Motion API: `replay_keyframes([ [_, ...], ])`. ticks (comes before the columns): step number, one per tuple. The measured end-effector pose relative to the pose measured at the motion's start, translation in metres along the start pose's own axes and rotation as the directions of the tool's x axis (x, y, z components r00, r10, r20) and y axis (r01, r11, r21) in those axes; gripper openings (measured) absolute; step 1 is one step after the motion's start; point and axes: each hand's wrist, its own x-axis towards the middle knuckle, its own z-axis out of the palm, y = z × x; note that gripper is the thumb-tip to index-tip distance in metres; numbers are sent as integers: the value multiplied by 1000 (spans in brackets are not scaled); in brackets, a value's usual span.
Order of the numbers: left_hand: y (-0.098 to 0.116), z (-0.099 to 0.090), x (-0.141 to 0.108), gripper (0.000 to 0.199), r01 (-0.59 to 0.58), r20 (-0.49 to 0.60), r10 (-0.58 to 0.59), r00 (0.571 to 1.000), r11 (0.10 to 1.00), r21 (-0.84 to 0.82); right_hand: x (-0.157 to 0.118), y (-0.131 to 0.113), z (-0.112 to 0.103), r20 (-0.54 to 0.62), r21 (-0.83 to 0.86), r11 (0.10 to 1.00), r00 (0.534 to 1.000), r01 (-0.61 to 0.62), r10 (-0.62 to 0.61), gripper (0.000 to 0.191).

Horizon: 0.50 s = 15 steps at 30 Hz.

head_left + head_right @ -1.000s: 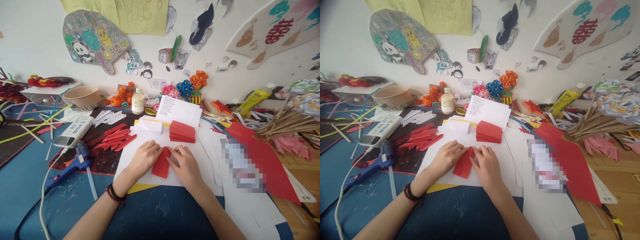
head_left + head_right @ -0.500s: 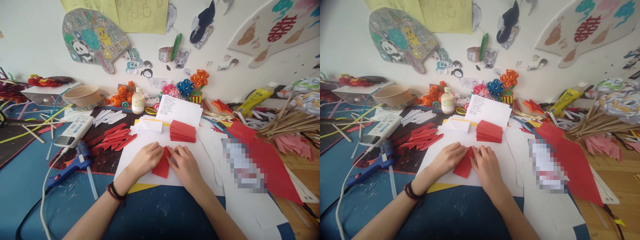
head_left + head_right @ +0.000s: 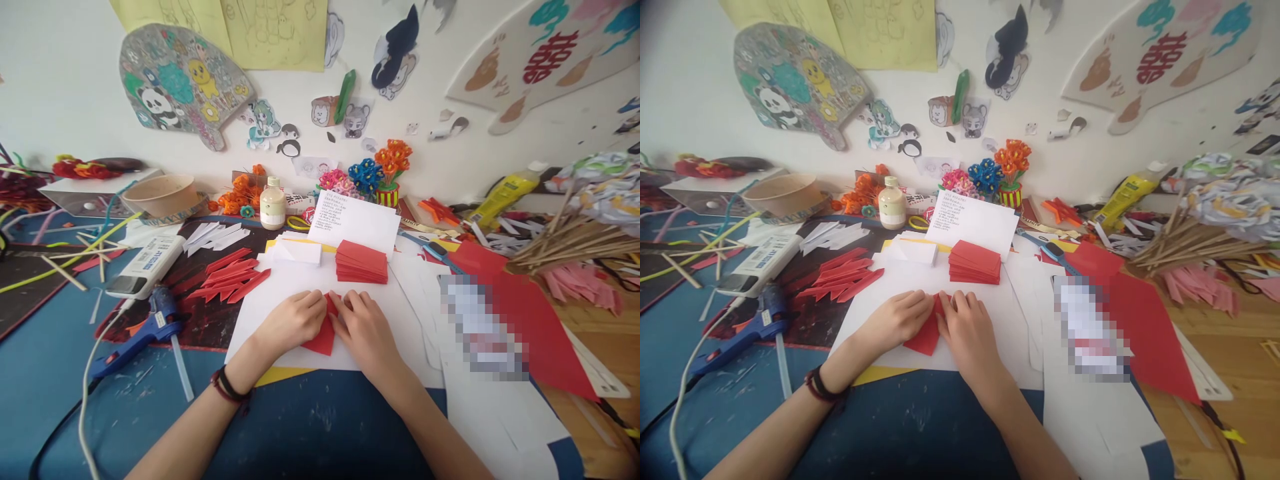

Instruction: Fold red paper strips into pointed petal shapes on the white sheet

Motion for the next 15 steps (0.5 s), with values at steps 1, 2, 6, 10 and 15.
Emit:
replay_keyframes([
  [1,0,0,0,26,-2,2,2,1000,1000,2,0,0,0,0,-4,1000,1000,2,-2,37],
  [2,0,0,0,27,-4,5,4,1000,1000,4,0,0,0,2,-7,1000,1000,2,-2,37],
  [6,0,0,0,28,-11,5,11,1000,1000,-2,1,-1,0,14,-13,1000,1000,1,-1,38],
  [10,0,0,0,28,3,43,-3,999,1000,-9,0,-1,-2,2,-18,1000,1000,3,-3,37],
  [15,2,2,0,25,59,90,-56,994,998,-27,-3,-3,-3,-34,-65,997,999,28,-30,34],
])
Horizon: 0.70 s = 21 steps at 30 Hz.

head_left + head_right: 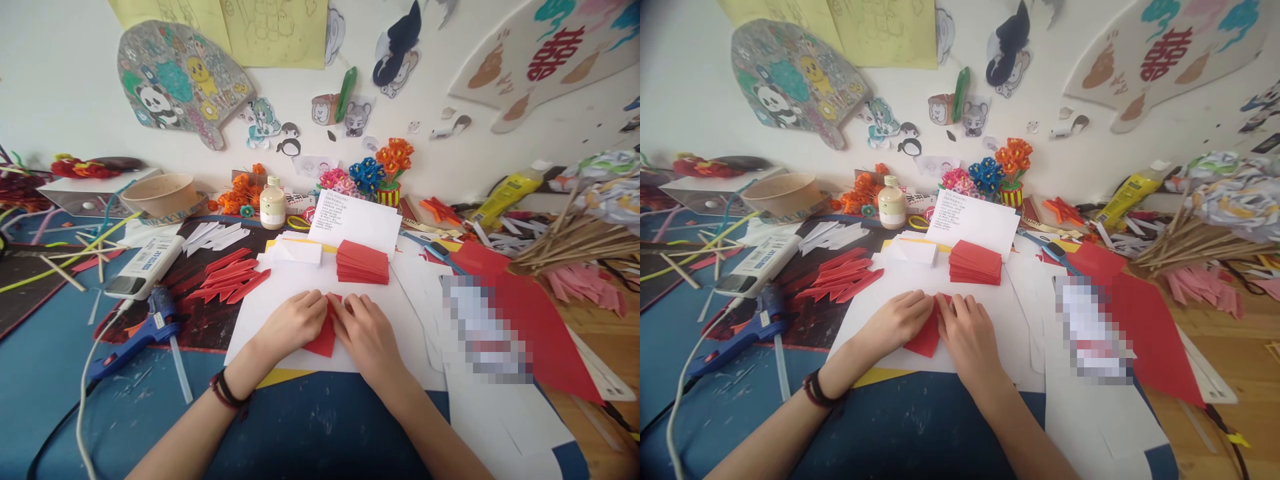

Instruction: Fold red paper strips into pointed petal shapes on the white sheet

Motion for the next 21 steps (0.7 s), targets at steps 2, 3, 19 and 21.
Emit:
replay_keyframes([
  [2,1,0,0,26,8,7,-8,1000,1000,-9,0,-1,0,1,-27,1000,1000,11,-11,34],
  [3,1,0,-1,26,12,9,-11,1000,1000,-10,1,-1,0,4,-41,999,1000,12,-12,34],
  [19,-2,-11,-5,12,182,127,-176,976,983,-37,4,-2,-3,61,-78,997,998,10,-5,38],
  [21,-6,-13,-7,11,157,140,-152,978,987,-24,3,-1,-3,59,-50,999,998,5,-3,39],
])
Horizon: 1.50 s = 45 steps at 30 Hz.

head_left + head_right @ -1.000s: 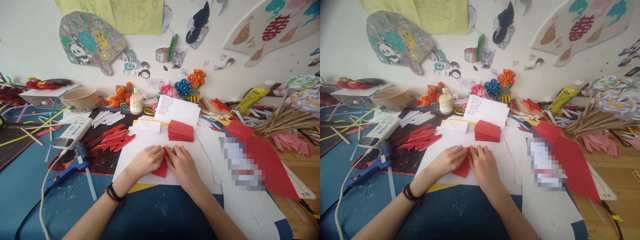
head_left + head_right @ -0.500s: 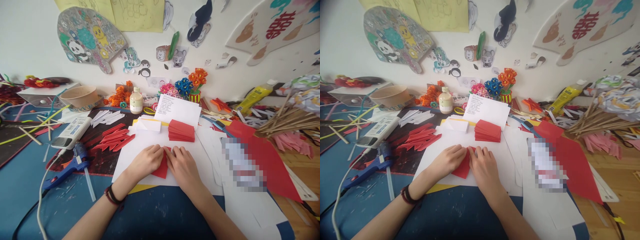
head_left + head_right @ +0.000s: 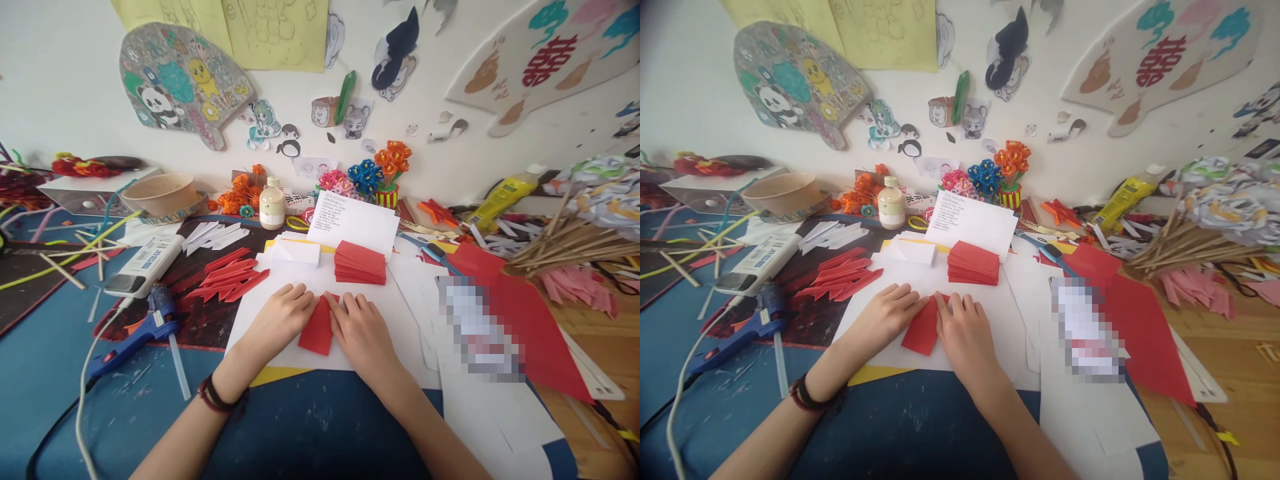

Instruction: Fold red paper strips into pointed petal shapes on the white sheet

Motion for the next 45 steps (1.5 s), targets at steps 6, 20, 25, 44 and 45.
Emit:
replay_keyframes([
  [6,-1,-1,-9,15,45,-38,-44,998,999,30,-2,4,7,-35,143,987,996,-77,83,36],
  [20,3,10,2,18,39,-79,-50,996,989,-144,-2,4,9,-64,156,984,993,-86,97,34],
  [25,1,12,1,19,17,-89,-27,996,993,-117,-2,3,9,-65,115,992,996,-60,68,36],
  [44,10,2,2,15,78,-13,-78,997,997,24,0,1,5,6,11,999,999,-36,36,38],
  [45,10,1,2,14,115,-8,-115,993,993,30,0,1,4,10,13,999,999,-41,40,38],
])
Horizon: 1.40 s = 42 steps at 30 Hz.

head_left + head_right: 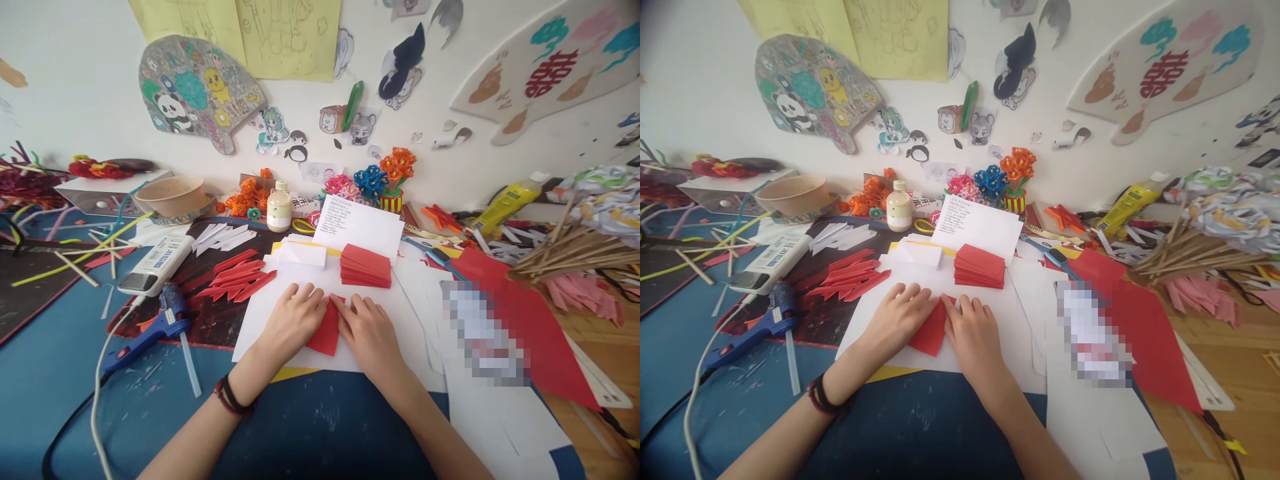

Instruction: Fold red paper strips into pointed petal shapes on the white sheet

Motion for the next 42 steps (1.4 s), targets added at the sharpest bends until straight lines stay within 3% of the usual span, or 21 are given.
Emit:
replay_keyframes([
  [9,-6,3,-6,19,174,-14,-175,985,984,-31,0,2,2,-19,116,991,997,-70,73,36],
  [15,8,5,-7,21,212,-12,-219,976,955,-206,0,7,2,-40,320,894,939,-313,343,23],
  [17,12,5,-6,21,200,-4,-206,979,952,-231,1,8,1,-24,365,863,924,-348,383,19],
  [26,9,3,-10,23,29,-32,-36,999,978,-205,7,13,2,27,493,802,927,-338,374,18],
  [33,2,5,-12,22,28,-7,-30,1000,969,-247,9,14,-1,56,559,766,936,-317,347,18],
  [37,0,5,-11,23,36,-16,-41,999,972,-233,10,11,-3,144,689,663,951,-294,272,25],
  [42,-5,4,-6,23,31,27,-27,999,987,-160,8,3,-4,149,754,551,910,-358,386,24],
])
